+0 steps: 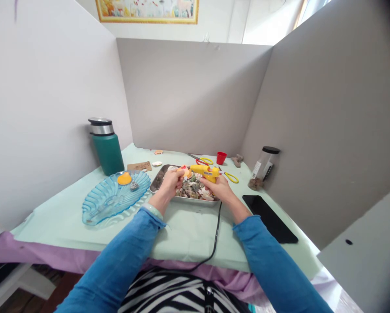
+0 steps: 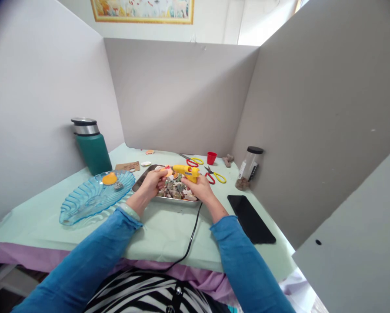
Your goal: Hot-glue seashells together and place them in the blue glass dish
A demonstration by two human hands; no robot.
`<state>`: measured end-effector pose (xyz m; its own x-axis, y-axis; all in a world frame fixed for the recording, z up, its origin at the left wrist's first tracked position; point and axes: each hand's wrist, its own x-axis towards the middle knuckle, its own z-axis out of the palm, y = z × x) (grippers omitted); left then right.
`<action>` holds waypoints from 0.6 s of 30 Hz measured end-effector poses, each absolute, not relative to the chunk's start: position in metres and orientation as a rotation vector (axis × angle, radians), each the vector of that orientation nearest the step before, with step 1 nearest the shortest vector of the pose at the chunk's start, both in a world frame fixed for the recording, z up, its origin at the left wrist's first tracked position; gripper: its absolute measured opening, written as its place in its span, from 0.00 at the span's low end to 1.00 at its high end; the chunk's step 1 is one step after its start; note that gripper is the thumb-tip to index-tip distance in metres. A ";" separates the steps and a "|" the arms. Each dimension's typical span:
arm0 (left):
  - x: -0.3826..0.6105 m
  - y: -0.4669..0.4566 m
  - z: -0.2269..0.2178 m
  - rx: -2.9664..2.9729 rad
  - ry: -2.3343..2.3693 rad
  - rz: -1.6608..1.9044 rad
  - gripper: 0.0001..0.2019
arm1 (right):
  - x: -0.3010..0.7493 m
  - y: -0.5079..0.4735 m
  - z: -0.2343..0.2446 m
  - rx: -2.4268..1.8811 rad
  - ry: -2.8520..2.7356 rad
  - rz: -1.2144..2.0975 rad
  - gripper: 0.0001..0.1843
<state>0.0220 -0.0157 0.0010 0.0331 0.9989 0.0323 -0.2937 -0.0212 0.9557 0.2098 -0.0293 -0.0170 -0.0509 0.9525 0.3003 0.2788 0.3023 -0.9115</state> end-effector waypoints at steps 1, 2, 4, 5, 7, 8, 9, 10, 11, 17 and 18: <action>0.022 -0.015 0.001 1.018 0.948 1.329 0.09 | 0.210 -0.029 -0.017 -1.167 -1.552 0.831 0.17; 0.022 -0.015 0.001 1.014 0.947 1.330 0.09 | 0.210 -0.029 -0.017 -1.163 -1.552 0.832 0.17; 0.022 -0.014 0.000 1.007 0.950 1.332 0.10 | 0.210 -0.028 -0.018 -1.153 -1.554 0.830 0.17; 0.021 -0.014 0.000 1.006 0.952 1.333 0.09 | 0.210 -0.028 -0.019 -1.150 -1.554 0.827 0.17; 0.021 -0.014 0.000 1.012 0.951 1.330 0.09 | 0.210 -0.028 -0.019 -1.146 -1.551 0.825 0.18; 0.021 -0.014 0.000 1.019 0.946 1.325 0.09 | 0.210 -0.028 -0.019 -1.147 -1.549 0.827 0.18; 0.021 -0.014 0.000 1.027 0.939 1.320 0.09 | 0.210 -0.027 -0.020 -1.148 -1.547 0.831 0.18; 0.021 -0.015 0.000 1.035 0.931 1.314 0.09 | 0.210 -0.027 -0.020 -1.150 -1.546 0.836 0.18; 0.021 -0.015 0.001 1.041 0.925 1.311 0.08 | 0.210 -0.027 -0.020 -1.152 -1.545 0.838 0.18; 0.022 -0.016 0.000 1.041 0.942 1.322 0.08 | 0.210 -0.029 -0.018 -1.170 -1.540 0.831 0.17; 0.022 -0.015 0.000 1.038 0.939 1.324 0.08 | 0.210 -0.029 -0.018 -1.168 -1.542 0.833 0.16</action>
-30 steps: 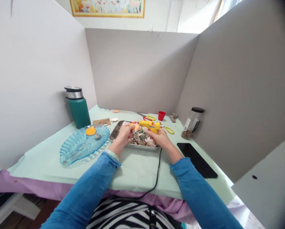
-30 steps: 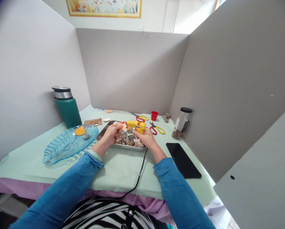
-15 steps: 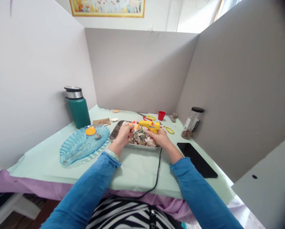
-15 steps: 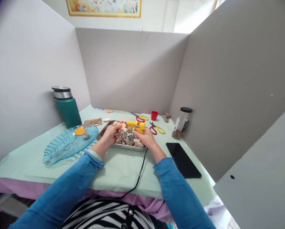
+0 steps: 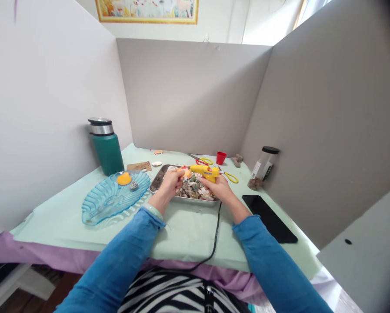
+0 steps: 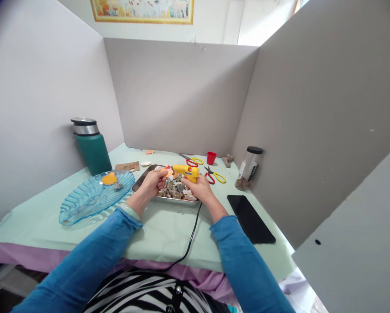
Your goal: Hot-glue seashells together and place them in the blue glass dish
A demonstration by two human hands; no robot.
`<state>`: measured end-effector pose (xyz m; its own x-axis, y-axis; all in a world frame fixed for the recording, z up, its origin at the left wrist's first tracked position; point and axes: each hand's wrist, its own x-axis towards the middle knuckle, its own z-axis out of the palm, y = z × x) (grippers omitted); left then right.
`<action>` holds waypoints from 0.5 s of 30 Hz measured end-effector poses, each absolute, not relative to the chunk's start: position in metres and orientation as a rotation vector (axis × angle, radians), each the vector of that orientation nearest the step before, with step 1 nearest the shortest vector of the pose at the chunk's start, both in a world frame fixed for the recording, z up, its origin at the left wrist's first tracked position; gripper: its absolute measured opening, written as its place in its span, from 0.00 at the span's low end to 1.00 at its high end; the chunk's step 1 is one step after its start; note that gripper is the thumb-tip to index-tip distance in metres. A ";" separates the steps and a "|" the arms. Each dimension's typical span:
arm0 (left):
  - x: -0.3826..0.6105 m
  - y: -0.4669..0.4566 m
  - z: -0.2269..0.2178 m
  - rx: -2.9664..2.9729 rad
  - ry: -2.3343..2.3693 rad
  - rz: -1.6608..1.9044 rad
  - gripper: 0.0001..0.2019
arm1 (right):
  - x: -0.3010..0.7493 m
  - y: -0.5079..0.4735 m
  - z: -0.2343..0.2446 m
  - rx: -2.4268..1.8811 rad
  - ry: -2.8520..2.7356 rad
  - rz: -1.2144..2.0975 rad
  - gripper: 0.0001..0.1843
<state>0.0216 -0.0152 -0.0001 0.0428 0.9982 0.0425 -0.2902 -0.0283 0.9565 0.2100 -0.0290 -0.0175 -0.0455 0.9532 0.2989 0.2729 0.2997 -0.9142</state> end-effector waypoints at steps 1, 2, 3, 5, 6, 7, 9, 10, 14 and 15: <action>0.021 -0.015 0.000 1.032 0.939 1.327 0.08 | 0.210 -0.029 -0.017 -1.165 -1.544 0.833 0.16; 0.021 -0.014 -0.001 1.027 0.939 1.330 0.09 | 0.210 -0.029 -0.017 -1.163 -1.546 0.832 0.16; 0.021 -0.014 -0.001 1.023 0.940 1.330 0.09 | 0.210 -0.029 -0.017 -1.161 -1.546 0.827 0.16; 0.021 -0.013 -0.001 1.025 0.937 1.322 0.09 | 0.210 -0.029 -0.018 -1.160 -1.549 0.815 0.16; 0.021 -0.013 -0.001 1.031 0.933 1.316 0.08 | 0.210 -0.029 -0.018 -1.159 -1.552 0.809 0.16; 0.021 -0.014 -0.001 1.039 0.929 1.308 0.08 | 0.210 -0.029 -0.018 -1.160 -1.554 0.804 0.16; 0.021 -0.015 0.000 1.050 0.930 1.293 0.08 | 0.210 -0.029 -0.018 -1.162 -1.558 0.803 0.16; 0.022 -0.015 0.000 1.051 0.930 1.285 0.08 | 0.210 -0.029 -0.018 -1.165 -1.558 0.802 0.16; 0.022 -0.016 0.000 1.048 0.925 1.281 0.10 | 0.210 -0.029 -0.018 -1.173 -1.565 0.788 0.17; 0.022 -0.016 0.000 1.050 0.923 1.287 0.10 | 0.210 -0.029 -0.018 -1.176 -1.563 0.786 0.17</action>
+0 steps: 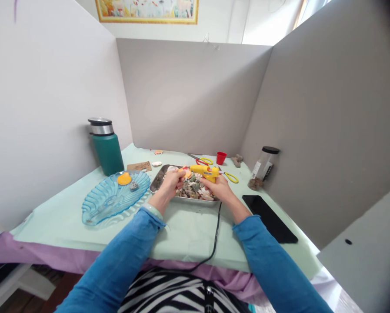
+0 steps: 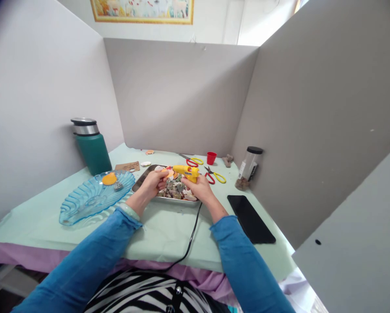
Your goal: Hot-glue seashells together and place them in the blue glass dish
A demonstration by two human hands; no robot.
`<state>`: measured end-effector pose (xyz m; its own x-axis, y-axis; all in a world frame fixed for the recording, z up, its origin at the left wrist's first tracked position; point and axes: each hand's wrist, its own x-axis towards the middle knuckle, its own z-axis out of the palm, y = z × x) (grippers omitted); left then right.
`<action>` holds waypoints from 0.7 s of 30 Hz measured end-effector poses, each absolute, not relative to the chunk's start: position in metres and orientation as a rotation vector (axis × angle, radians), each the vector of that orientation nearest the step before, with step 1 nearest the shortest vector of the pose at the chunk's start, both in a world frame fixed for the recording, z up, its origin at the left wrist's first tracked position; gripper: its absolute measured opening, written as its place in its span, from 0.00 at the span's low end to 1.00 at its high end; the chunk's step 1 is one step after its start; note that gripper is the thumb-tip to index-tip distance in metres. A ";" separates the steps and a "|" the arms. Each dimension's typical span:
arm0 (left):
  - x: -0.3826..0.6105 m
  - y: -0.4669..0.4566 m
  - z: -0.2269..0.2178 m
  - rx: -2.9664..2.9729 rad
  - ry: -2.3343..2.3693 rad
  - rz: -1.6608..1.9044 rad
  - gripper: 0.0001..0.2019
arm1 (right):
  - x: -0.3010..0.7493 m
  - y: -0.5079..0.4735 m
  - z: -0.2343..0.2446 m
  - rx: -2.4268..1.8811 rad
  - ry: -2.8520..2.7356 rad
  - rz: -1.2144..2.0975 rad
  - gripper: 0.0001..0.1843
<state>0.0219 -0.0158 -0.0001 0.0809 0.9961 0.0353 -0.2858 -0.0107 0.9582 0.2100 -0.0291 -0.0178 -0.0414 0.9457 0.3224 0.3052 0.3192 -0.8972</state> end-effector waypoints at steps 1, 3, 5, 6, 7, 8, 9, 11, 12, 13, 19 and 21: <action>0.022 -0.015 0.000 1.052 0.920 1.292 0.09 | 0.210 -0.029 -0.018 -1.178 -1.563 0.788 0.17; 0.021 -0.014 -0.001 1.052 0.914 1.302 0.09 | 0.210 -0.028 -0.019 -1.179 -1.562 0.795 0.18; 0.021 -0.014 -0.002 1.046 0.913 1.307 0.08 | 0.211 -0.026 -0.021 -1.171 -1.564 0.798 0.18; 0.020 -0.014 -0.001 1.043 0.915 1.308 0.08 | 0.211 -0.026 -0.021 -1.165 -1.567 0.799 0.18; 0.020 -0.014 -0.001 1.042 0.918 1.308 0.08 | 0.211 -0.025 -0.022 -1.161 -1.570 0.798 0.18; 0.021 -0.014 -0.001 1.041 0.922 1.308 0.08 | 0.212 -0.025 -0.023 -1.159 -1.570 0.795 0.18; 0.021 -0.015 0.000 1.042 0.926 1.307 0.08 | 0.212 -0.024 -0.023 -1.159 -1.572 0.792 0.18; 0.021 -0.016 0.001 1.048 0.934 1.301 0.09 | 0.212 -0.024 -0.023 -1.163 -1.575 0.779 0.18; 0.022 -0.017 0.001 1.050 0.937 1.296 0.09 | 0.212 -0.024 -0.023 -1.164 -1.577 0.774 0.18; 0.022 -0.018 0.002 1.053 0.941 1.290 0.09 | 0.212 -0.025 -0.022 -1.162 -1.578 0.773 0.18; 0.022 -0.017 0.001 1.056 0.937 1.287 0.10 | 0.210 -0.030 -0.018 -1.154 -1.558 0.805 0.18; 0.021 -0.015 0.000 1.047 0.934 1.301 0.10 | 0.210 -0.030 -0.017 -1.160 -1.557 0.811 0.17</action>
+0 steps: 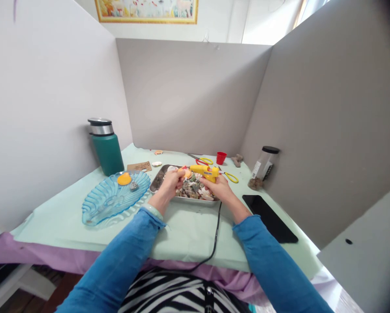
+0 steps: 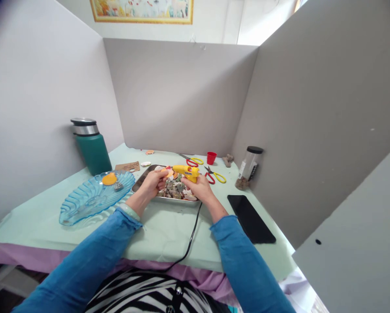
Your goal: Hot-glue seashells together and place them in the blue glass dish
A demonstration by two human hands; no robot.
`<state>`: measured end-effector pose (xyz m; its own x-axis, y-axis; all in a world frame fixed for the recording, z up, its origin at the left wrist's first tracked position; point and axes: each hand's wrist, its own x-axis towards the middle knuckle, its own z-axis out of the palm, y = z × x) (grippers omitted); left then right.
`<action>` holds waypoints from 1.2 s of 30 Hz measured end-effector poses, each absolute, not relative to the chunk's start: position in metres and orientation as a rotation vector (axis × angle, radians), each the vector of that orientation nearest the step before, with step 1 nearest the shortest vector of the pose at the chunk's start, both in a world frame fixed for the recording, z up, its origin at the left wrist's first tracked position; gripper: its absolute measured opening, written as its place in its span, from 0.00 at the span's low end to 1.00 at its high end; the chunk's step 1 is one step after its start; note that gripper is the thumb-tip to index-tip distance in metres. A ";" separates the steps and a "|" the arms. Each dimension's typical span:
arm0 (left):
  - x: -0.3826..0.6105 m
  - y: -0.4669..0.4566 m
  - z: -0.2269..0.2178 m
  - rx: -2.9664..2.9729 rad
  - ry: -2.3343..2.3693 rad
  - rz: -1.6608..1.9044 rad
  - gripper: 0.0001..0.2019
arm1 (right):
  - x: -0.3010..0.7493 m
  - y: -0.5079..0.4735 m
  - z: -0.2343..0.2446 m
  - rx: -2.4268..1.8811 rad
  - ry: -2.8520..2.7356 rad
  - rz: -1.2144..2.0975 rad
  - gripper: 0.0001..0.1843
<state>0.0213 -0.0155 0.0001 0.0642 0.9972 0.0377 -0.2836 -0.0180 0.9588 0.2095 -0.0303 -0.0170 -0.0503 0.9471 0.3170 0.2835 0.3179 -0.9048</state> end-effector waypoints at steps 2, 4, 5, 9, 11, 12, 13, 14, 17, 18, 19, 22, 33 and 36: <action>0.021 -0.013 -0.001 1.031 0.928 1.316 0.09 | 0.209 -0.030 -0.017 -1.158 -1.557 0.811 0.17; 0.020 -0.012 -0.002 1.017 0.924 1.322 0.09 | 0.210 -0.029 -0.018 -1.158 -1.557 0.811 0.17; 0.020 -0.012 -0.002 1.016 0.924 1.320 0.09 | 0.210 -0.029 -0.018 -1.159 -1.557 0.809 0.17; 0.021 -0.013 -0.001 1.041 0.939 1.297 0.09 | 0.210 -0.028 -0.019 -1.153 -1.564 0.791 0.16; 0.021 -0.015 0.000 1.054 0.953 1.287 0.10 | 0.211 -0.027 -0.020 -1.155 -1.565 0.792 0.17; 0.022 -0.016 0.001 1.058 0.960 1.283 0.10 | 0.211 -0.027 -0.020 -1.159 -1.562 0.796 0.17; 0.022 -0.016 0.001 1.061 0.964 1.280 0.10 | 0.211 -0.027 -0.020 -1.162 -1.561 0.798 0.16; 0.022 -0.017 0.001 1.063 0.962 1.279 0.10 | 0.211 -0.027 -0.020 -1.164 -1.562 0.801 0.16; 0.022 -0.017 0.001 1.056 0.954 1.300 0.10 | 0.211 -0.027 -0.020 -1.162 -1.563 0.798 0.16; 0.022 -0.016 0.001 1.049 0.951 1.308 0.10 | 0.211 -0.027 -0.020 -1.161 -1.565 0.798 0.16; 0.022 -0.016 0.001 1.039 0.949 1.314 0.10 | 0.211 -0.027 -0.019 -1.160 -1.566 0.797 0.16; 0.021 -0.015 0.000 1.011 0.949 1.325 0.10 | 0.211 -0.027 -0.019 -1.157 -1.572 0.798 0.16; 0.022 -0.017 0.001 1.058 0.959 1.284 0.10 | 0.211 -0.026 -0.022 -1.143 -1.575 0.775 0.17; 0.023 -0.018 0.002 1.070 0.958 1.274 0.09 | 0.211 -0.024 -0.023 -1.139 -1.581 0.779 0.17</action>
<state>0.0227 -0.0180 0.0023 0.0752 0.9968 0.0273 -0.2505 -0.0076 0.9681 0.2115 -0.0245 -0.0233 -0.0606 0.9355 0.3480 0.2942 0.3499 -0.8894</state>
